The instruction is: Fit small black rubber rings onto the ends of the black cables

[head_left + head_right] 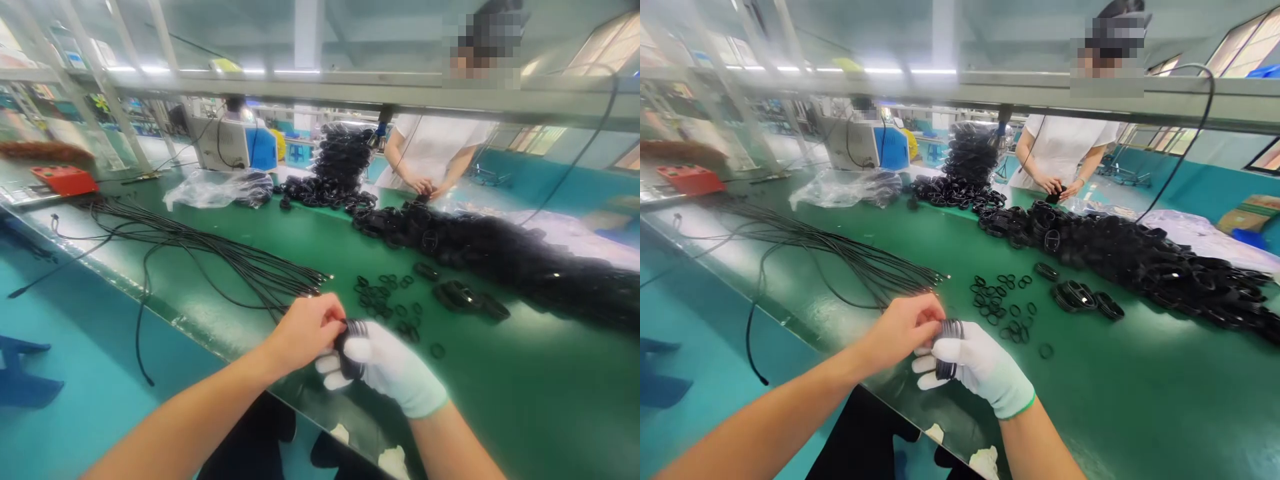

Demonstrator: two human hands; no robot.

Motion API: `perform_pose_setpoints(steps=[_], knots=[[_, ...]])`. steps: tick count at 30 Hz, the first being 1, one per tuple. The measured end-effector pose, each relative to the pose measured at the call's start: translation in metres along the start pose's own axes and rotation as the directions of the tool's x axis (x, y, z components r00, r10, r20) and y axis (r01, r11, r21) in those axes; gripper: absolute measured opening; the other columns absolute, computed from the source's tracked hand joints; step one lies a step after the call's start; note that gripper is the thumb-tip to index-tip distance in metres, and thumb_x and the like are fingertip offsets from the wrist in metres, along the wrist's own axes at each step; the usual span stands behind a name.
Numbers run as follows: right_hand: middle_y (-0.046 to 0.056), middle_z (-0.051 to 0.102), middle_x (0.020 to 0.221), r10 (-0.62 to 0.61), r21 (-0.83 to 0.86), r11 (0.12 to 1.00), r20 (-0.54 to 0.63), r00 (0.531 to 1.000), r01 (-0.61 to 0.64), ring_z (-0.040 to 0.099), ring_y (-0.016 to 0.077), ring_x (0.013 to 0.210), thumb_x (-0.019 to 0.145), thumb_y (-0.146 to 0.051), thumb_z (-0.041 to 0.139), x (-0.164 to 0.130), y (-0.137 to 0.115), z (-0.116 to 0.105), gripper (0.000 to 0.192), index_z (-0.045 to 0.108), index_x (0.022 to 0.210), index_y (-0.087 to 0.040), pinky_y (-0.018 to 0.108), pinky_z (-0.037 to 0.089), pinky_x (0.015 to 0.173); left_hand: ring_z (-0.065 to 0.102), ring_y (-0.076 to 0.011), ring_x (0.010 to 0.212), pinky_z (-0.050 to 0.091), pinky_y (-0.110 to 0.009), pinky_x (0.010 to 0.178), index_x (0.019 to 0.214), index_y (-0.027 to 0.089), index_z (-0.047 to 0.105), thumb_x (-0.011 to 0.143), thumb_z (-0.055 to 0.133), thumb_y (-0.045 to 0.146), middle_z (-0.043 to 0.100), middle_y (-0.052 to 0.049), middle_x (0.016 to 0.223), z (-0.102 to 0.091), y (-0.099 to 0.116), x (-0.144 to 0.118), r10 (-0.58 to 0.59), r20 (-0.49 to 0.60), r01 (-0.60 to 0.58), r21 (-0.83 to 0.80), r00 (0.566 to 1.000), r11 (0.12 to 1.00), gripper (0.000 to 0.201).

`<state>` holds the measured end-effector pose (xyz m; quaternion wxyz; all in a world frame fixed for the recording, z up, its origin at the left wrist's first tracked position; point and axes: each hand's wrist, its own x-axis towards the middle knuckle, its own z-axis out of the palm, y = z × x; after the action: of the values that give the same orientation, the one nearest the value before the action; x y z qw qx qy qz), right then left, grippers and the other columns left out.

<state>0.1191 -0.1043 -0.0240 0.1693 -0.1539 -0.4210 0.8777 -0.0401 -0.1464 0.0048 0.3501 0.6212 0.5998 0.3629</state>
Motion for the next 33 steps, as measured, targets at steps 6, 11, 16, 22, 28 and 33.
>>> perform_pose_setpoints(steps=[6,11,16,22,28,33], knots=[[0.008,0.06,0.08,-0.06,-0.064,0.997,-0.098,0.993,0.053,0.06,0.0162,0.073,0.075,-0.026,0.069,0.001,0.003,0.001,0.025,0.063,0.093,-0.01,0.035,0.053,0.067,0.054,-0.0103,0.057,0.038,-0.019,0.052,0.067,0.018,0.058,0.071,0.052,0.016,0.06,0.003,0.06,0.003,0.001,0.006,0.034,-0.099,-0.023,0.11,0.995,0.994,0.008],[0.01,0.062,0.082,-0.079,-0.063,0.995,-0.084,0.993,0.074,0.062,0.0178,0.075,0.078,-0.025,0.066,0.0,0.004,0.001,0.024,0.062,0.096,-0.009,0.036,0.053,0.069,0.054,-0.01,0.052,0.04,-0.019,0.047,0.073,0.017,0.06,0.068,0.052,0.015,0.061,0.003,0.06,0.006,-0.001,0.009,-0.051,-0.03,0.05,-0.02,0.998,0.999,0.01],[0.009,0.062,0.078,-0.075,-0.117,0.991,-0.055,0.996,0.068,0.063,0.017,0.069,0.078,-0.025,0.065,0.002,0.005,0.005,0.024,0.062,0.093,-0.006,0.034,0.053,0.066,0.056,-0.0103,0.054,0.041,-0.019,0.049,0.085,0.018,0.06,0.067,0.051,0.013,0.062,0.003,0.064,0.014,-0.012,0.006,-0.124,-0.032,0.123,-0.034,0.992,0.992,0.021],[0.006,0.062,0.069,-0.021,-0.217,0.976,-0.109,0.994,-0.003,0.061,0.0124,0.055,0.076,-0.026,0.068,0.006,0.009,0.005,0.021,0.063,0.082,-0.006,0.023,0.052,0.051,0.053,-0.0117,0.056,0.035,-0.02,0.049,0.074,0.019,0.059,0.067,0.058,0.021,0.06,0.003,0.062,0.012,-0.017,0.009,-0.117,-0.031,0.12,0.144,0.993,0.982,0.008],[0.005,0.06,0.076,-0.006,-0.187,0.982,-0.13,0.992,-0.018,0.059,0.0117,0.06,0.075,-0.022,0.066,0.006,0.013,0.007,0.018,0.063,0.086,-0.008,0.024,0.055,0.051,0.055,-0.0114,0.062,0.038,-0.021,0.055,0.075,0.02,0.059,0.066,0.053,0.013,0.062,0.004,0.067,0.008,-0.012,0.003,-0.042,-0.122,0.062,0.162,0.992,0.985,0.014],[0.004,0.058,0.076,0.001,-0.203,0.979,-0.136,0.991,-0.029,0.061,0.0134,0.066,0.074,-0.021,0.067,0.006,0.009,0.016,0.021,0.061,0.09,-0.009,0.025,0.055,0.054,0.054,-0.0113,0.059,0.038,-0.02,0.053,0.072,0.02,0.057,0.064,0.052,0.012,0.061,0.004,0.062,0.014,-0.014,0.002,-0.094,-0.178,0.115,0.111,0.979,0.987,0.012]])
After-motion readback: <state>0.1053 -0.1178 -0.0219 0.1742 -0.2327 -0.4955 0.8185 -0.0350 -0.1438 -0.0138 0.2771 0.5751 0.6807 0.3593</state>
